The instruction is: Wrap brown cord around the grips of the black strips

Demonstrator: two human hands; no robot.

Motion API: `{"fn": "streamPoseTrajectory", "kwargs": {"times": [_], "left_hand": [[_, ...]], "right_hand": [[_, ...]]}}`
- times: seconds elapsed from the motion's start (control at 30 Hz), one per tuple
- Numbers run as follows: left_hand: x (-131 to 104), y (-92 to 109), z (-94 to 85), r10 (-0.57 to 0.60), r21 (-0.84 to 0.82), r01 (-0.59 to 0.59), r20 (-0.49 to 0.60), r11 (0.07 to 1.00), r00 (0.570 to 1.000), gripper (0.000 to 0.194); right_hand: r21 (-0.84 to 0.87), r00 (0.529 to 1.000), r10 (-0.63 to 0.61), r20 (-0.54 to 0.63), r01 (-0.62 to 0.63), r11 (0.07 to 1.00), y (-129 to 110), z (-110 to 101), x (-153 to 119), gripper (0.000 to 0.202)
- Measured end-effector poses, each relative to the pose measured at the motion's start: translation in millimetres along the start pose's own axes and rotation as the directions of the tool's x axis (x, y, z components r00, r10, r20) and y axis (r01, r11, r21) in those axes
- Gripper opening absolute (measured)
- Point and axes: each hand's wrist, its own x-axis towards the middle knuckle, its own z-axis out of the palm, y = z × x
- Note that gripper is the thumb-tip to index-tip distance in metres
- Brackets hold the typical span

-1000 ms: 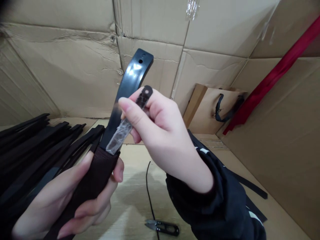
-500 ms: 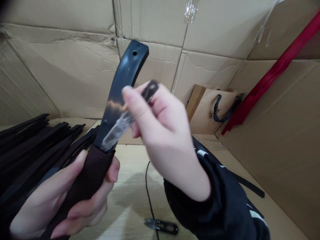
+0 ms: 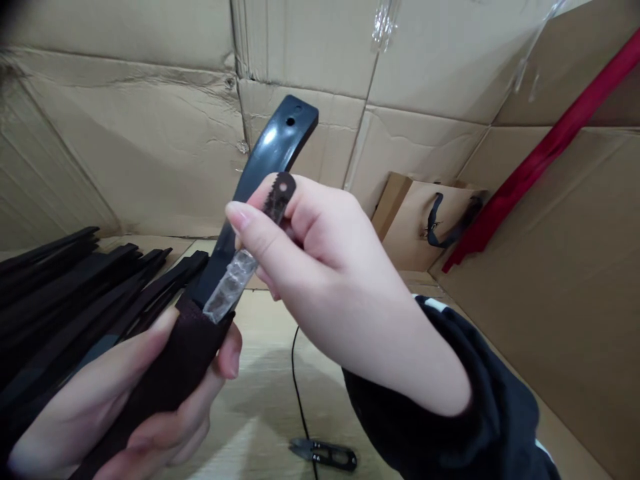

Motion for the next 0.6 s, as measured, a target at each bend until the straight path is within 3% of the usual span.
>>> {"fn": "streamPoseTrajectory", "kwargs": {"times": [0.2, 0.27, 0.37, 0.4, 0.47, 0.53, 0.6], "left_hand": [[1, 2, -0.6, -0.002, -0.072, 0.004, 0.025, 0.997, 1.0, 0.051], [4, 2, 0.2, 0.019, -0.1, -0.014, 0.048, 0.995, 0.999, 0.051], [7, 0, 0.1, 0.053, -0.149, -0.037, 0.103, 0.988, 0.993, 0.051], [8, -1, -0.6, 0.065, -0.16, -0.045, 0.124, 0.986, 0.99, 0.052], [8, -2, -2.4, 0.104, -0.179, -0.075, 0.154, 0.981, 0.983, 0.053], [8, -3, -4.6, 0.166, -0.21, -0.127, 0.182, 0.969, 0.969, 0.055], [9, -5, -6.4, 0.232, -0.249, -0.178, 0.204, 0.952, 0.951, 0.061]], "right_hand": [[-0.027, 0.992, 0.014, 0.123, -0.011, 1.0, -2, 6, -1, 0.019], [0.009, 0.995, 0.01, 0.096, -0.011, 1.0, 0, 8, 0, 0.019], [0.047, 0.985, -0.061, -0.159, 0.069, 0.997, 2, 2, 6, 0.022], [0.052, 0.954, -0.112, -0.279, 0.132, 0.99, 3, -2, 8, 0.024], [0.046, 0.839, -0.235, -0.49, 0.294, 0.955, 5, -12, 11, 0.026], [0.049, 0.769, -0.261, -0.583, 0.354, 0.934, 7, -18, 10, 0.029], [0.112, 0.783, -0.187, -0.594, 0.311, 0.944, 10, -18, 3, 0.034]]}}
